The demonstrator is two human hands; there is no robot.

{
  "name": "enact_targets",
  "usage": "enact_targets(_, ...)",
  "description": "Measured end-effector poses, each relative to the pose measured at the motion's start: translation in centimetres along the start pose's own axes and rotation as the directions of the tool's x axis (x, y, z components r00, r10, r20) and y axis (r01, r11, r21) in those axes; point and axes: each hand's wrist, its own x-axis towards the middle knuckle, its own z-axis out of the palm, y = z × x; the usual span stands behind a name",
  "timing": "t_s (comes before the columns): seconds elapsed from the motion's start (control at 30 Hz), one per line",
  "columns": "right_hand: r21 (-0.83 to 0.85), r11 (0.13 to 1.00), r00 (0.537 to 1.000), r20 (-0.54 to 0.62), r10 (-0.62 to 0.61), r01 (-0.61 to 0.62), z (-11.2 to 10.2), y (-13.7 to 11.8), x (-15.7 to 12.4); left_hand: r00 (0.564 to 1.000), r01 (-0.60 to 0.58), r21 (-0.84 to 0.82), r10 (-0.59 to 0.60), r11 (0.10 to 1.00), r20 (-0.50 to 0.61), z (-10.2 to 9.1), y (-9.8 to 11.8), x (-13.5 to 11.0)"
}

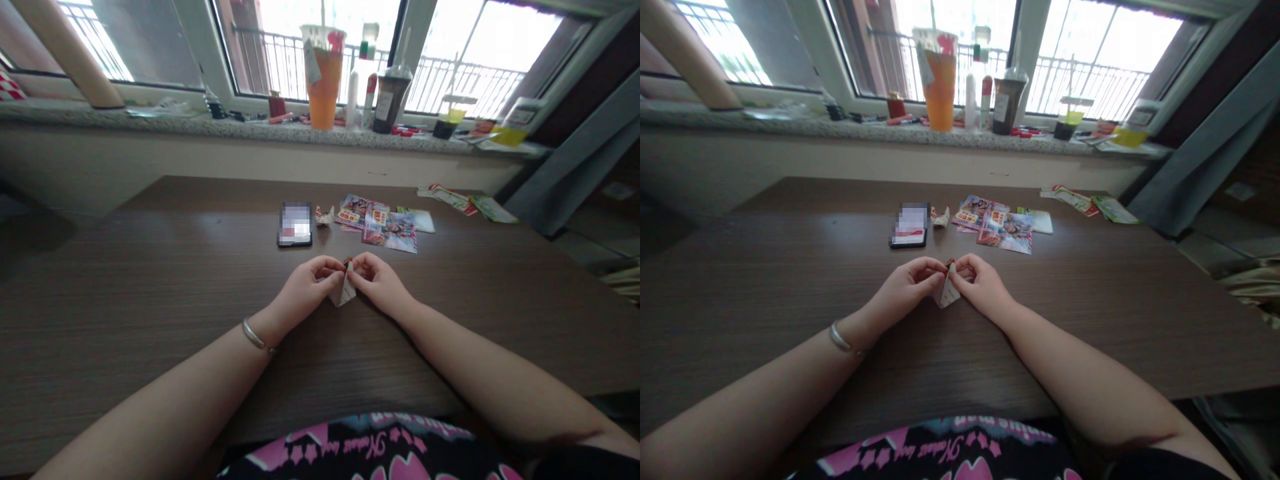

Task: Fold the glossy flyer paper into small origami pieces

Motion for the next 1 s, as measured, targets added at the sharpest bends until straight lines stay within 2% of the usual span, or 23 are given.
enact_targets(0.23,-0.097,0.995,0.998,-0.058,0.014,-0.02,-0.1,-0.4,0.2,0.998,-0.062,0.232,0.065,0.971,-0.004,0.2,0.5,-0.3)
enact_targets(0.43,-0.129,0.991,0.999,-0.044,0.026,-0.032,-0.4,0.1,0.4,0.999,-0.033,0.229,0.029,0.973,0.022,0.1,0.1,-0.2)
enact_targets(0.67,-0.235,0.971,0.997,-0.072,0.031,-0.047,-0.8,0.7,0.9,0.999,-0.036,0.188,0.038,0.982,-0.002,-0.1,-1.7,0.2)
enact_targets(0.77,-0.32,0.947,0.996,-0.092,0.009,-0.038,-0.9,0.2,0.9,0.999,-0.042,0.241,0.035,0.97,0.032,-0.1,-1.5,0.1)
enact_targets(0.87,-0.418,0.907,0.995,-0.1,0.003,-0.045,-0.9,-0.3,0.8,0.996,-0.087,0.385,0.066,0.919,0.066,-0.3,-0.8,-0.1)
enact_targets(1.0,-0.465,0.882,0.996,-0.089,0.031,-0.069,-1.0,-0.3,0.9,0.975,-0.221,0.625,0.173,0.749,0.138,-0.8,-0.6,0.0)
